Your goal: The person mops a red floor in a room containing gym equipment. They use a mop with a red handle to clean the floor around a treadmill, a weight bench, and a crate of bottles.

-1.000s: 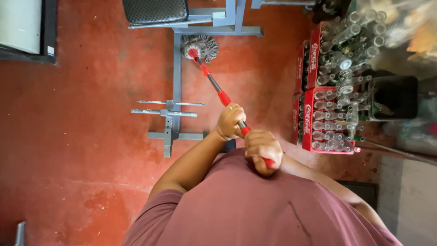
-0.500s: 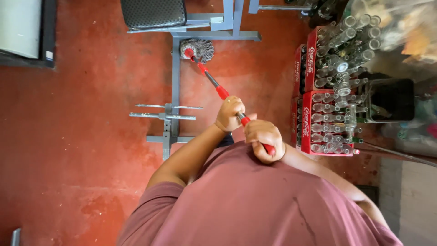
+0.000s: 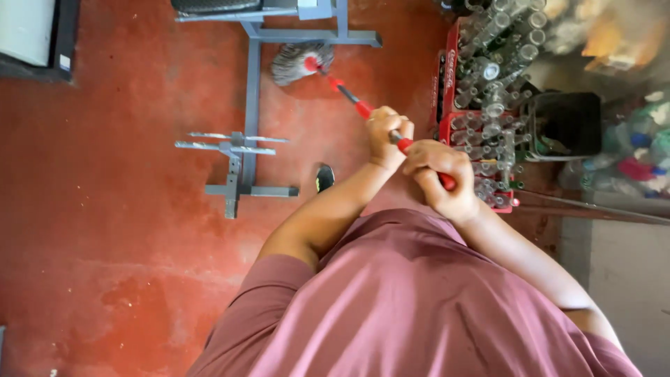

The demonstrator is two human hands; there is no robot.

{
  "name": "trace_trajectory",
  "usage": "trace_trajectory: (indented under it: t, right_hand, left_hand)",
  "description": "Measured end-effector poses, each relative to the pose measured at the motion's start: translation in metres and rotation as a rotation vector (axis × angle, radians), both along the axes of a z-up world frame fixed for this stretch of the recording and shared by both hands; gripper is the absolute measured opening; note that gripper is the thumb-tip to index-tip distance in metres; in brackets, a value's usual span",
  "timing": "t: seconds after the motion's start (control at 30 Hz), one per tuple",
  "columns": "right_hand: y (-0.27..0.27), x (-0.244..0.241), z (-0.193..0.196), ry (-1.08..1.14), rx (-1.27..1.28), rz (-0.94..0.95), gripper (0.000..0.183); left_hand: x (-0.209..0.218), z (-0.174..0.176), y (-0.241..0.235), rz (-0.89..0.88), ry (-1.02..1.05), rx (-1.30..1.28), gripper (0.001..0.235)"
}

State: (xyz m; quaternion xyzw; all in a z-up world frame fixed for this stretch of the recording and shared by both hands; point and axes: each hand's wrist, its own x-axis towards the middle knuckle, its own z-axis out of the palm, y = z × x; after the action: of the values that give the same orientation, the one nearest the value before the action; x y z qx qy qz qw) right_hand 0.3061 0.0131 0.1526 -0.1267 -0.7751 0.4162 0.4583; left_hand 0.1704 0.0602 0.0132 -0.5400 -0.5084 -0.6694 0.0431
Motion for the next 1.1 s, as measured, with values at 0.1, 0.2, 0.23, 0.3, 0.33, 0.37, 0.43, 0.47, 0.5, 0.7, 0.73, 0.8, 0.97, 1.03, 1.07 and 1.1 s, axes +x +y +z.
trace_trajectory:
  t: [0.1,0.2,0.23,0.3,0.33,0.37,0.43,0.47,0.5,0.7,0.73,0.8,0.97,1.03,1.07,1.1]
  right_hand:
    - [-0.024,0.04,0.003,-0.056,-0.008,-0.069,0.02]
    - [-0.043,0.066,0.014,-0.076,0.024,-0.098,0.022]
    - [-0.051,0.072,0.015,-0.077,0.026,-0.129,0.022]
    - [-0.062,0.08,0.012,-0.08,0.024,-0.165,0.022]
    - [-0.065,0.083,0.007,-0.059,0.038,-0.184,0.022]
    - [-0.068,0.085,0.003,-0.039,0.05,-0.207,0.022]
    - [-0.072,0.095,-0.019,-0.015,0.055,-0.244,0.021]
    - [-0.073,0.099,-0.029,0.009,0.064,-0.272,0.021]
    - [-0.074,0.11,-0.041,0.007,0.065,-0.282,0.021]
    - [-0.077,0.119,-0.046,0.141,0.016,-0.458,0.019]
    - [-0.076,0.116,-0.043,0.15,0.049,-0.457,0.017]
    - [-0.077,0.11,-0.041,0.15,0.079,-0.462,0.016]
    - [-0.108,0.063,-0.008,-0.103,0.036,-0.447,0.017]
    - [-0.12,0.04,-0.007,-0.08,0.023,-0.442,0.016]
    - [-0.127,0.028,-0.005,-0.059,0.017,-0.433,0.016]
    - [-0.134,0.018,-0.004,-0.057,0.015,-0.449,0.016]
  left_hand:
    - [0.05,-0.02,-0.007,-0.064,0.016,0.043,0.035]
    - [0.093,-0.027,-0.017,-0.293,-0.204,0.009,0.04]
    - [0.103,-0.029,-0.022,-0.322,-0.199,0.007,0.041]
    - [0.113,-0.023,-0.031,-0.357,-0.195,0.001,0.041]
    - [0.113,-0.015,-0.035,-0.405,-0.138,-0.025,0.041]
    - [0.112,-0.007,-0.04,-0.457,-0.079,-0.052,0.042]
    - [0.113,-0.024,-0.039,-0.526,-0.014,-0.071,0.039]
    - [0.112,-0.032,-0.038,-0.586,0.053,-0.084,0.036]
    - [0.109,-0.037,-0.038,-0.596,0.051,-0.083,0.036]
    - [0.088,-0.022,-0.041,-1.003,0.274,-0.216,0.072]
    - [0.088,-0.026,-0.039,-0.985,0.302,-0.193,0.07]
    - [0.082,-0.027,-0.038,-0.974,0.321,-0.171,0.068]
    - [0.036,-0.013,-0.054,-1.055,0.403,-0.239,0.067]
    - [0.008,-0.004,-0.065,-1.092,0.404,-0.245,0.065]
    - [-0.005,0.002,-0.07,-1.124,0.403,-0.243,0.065]
    - [-0.015,0.004,-0.076,-1.141,0.406,-0.243,0.065]
